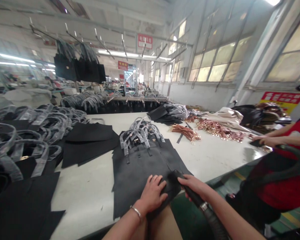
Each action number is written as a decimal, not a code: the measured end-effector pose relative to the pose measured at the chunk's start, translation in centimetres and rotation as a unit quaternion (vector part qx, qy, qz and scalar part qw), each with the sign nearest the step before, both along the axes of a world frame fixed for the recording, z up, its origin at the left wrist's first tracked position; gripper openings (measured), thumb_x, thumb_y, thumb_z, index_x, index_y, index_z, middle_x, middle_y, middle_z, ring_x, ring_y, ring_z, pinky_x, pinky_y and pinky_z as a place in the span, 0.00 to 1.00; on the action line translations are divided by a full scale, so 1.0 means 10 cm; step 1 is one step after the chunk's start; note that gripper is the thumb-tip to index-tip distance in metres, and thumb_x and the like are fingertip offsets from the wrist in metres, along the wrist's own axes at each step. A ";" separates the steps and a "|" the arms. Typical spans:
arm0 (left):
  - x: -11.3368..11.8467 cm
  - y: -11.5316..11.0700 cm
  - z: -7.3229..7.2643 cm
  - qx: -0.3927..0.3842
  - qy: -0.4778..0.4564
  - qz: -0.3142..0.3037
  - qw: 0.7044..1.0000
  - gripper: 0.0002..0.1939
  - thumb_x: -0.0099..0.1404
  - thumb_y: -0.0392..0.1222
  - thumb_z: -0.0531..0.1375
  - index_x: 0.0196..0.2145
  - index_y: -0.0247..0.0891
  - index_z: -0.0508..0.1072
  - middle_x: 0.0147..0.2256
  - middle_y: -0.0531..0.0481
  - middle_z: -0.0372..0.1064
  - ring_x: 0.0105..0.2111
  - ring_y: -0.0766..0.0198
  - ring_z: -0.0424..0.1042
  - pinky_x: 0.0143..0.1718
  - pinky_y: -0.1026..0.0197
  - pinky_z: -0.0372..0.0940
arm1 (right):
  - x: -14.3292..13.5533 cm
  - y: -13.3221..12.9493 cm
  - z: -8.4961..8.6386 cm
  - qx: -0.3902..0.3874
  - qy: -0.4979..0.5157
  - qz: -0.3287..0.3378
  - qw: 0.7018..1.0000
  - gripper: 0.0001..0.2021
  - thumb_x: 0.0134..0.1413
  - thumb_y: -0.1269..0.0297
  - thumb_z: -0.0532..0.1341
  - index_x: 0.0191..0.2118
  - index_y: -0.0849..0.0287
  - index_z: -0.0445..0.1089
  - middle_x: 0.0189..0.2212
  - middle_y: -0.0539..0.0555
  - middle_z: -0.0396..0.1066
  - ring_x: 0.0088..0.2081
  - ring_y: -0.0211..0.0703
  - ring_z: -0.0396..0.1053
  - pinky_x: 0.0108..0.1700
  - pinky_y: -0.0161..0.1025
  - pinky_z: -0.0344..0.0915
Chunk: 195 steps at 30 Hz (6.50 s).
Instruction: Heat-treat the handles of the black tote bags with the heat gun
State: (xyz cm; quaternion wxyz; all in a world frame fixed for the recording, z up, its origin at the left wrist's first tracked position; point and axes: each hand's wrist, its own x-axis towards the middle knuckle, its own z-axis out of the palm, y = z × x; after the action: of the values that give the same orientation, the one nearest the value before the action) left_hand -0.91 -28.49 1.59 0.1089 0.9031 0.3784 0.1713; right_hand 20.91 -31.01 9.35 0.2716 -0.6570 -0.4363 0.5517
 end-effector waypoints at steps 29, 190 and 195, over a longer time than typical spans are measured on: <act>-0.23 0.21 0.03 -0.078 -0.073 0.046 0.993 0.26 0.65 0.57 0.54 0.57 0.45 0.63 0.62 0.43 0.52 0.61 0.48 0.52 0.62 0.42 0.43 | -0.21 0.86 0.23 -0.058 -0.026 0.013 0.998 0.15 0.53 0.52 0.62 0.42 0.55 0.64 0.22 0.47 0.67 0.16 0.36 0.66 0.14 0.30 0.62; 1.31 0.86 0.22 0.052 0.057 -0.224 0.971 0.08 0.68 0.32 0.52 0.43 0.36 0.69 0.41 0.45 0.69 0.40 0.59 0.68 0.40 0.59 0.66 | 1.18 -0.60 0.10 0.006 0.022 -0.238 0.971 0.32 0.52 0.52 0.64 0.60 0.54 0.54 0.23 0.45 0.66 0.19 0.38 0.69 0.17 0.31 0.64; 1.87 0.99 0.15 0.132 0.135 -0.327 0.926 0.09 0.66 0.29 0.51 0.34 0.30 0.72 0.32 0.41 0.69 0.34 0.55 0.69 0.27 0.59 0.67 | 1.15 -0.82 0.01 0.012 0.032 -0.272 0.962 0.39 0.50 0.51 0.65 0.64 0.57 0.50 0.23 0.46 0.67 0.18 0.37 0.67 0.17 0.31 0.64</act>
State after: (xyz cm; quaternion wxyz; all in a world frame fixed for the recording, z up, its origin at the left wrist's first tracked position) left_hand 17.79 -18.60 3.06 -0.0138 0.9975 0.0472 0.0514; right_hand 32.43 -39.24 9.50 0.4332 -0.7298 -0.2388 0.4720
